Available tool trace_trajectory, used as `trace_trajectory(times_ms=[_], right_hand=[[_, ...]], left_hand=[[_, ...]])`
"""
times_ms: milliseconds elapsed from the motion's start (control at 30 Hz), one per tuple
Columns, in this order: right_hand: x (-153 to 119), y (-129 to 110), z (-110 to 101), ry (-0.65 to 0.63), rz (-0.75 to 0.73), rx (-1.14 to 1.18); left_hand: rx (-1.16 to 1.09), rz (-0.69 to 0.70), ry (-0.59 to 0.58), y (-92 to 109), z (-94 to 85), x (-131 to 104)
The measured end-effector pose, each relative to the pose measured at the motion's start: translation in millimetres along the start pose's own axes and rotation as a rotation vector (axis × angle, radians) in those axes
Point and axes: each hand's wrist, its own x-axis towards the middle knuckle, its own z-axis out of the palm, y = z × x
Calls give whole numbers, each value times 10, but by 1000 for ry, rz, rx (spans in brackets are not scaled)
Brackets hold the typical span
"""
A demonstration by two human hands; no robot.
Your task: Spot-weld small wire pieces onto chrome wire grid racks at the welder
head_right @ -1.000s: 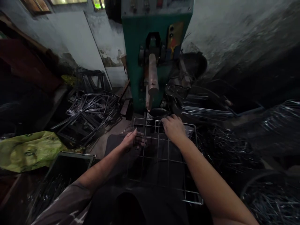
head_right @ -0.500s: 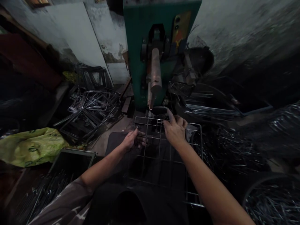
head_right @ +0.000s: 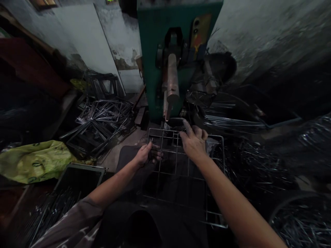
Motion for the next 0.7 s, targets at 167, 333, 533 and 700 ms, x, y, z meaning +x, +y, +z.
trace_trajectory(times_ms=[167,333,533,700], right_hand=[[42,-7,28,-53,2,10],[49,-12,86,-66,-1,18],[127,-5,50,-35,-24,35],[248,3,43,-29,-62,47]], left_hand=[[-16,22,-2,7,9,-30],[-28,51,-4,-18,-14,-39],[-38,114,9,15,-7,-17],[-45,160,-10,57,-19,31]])
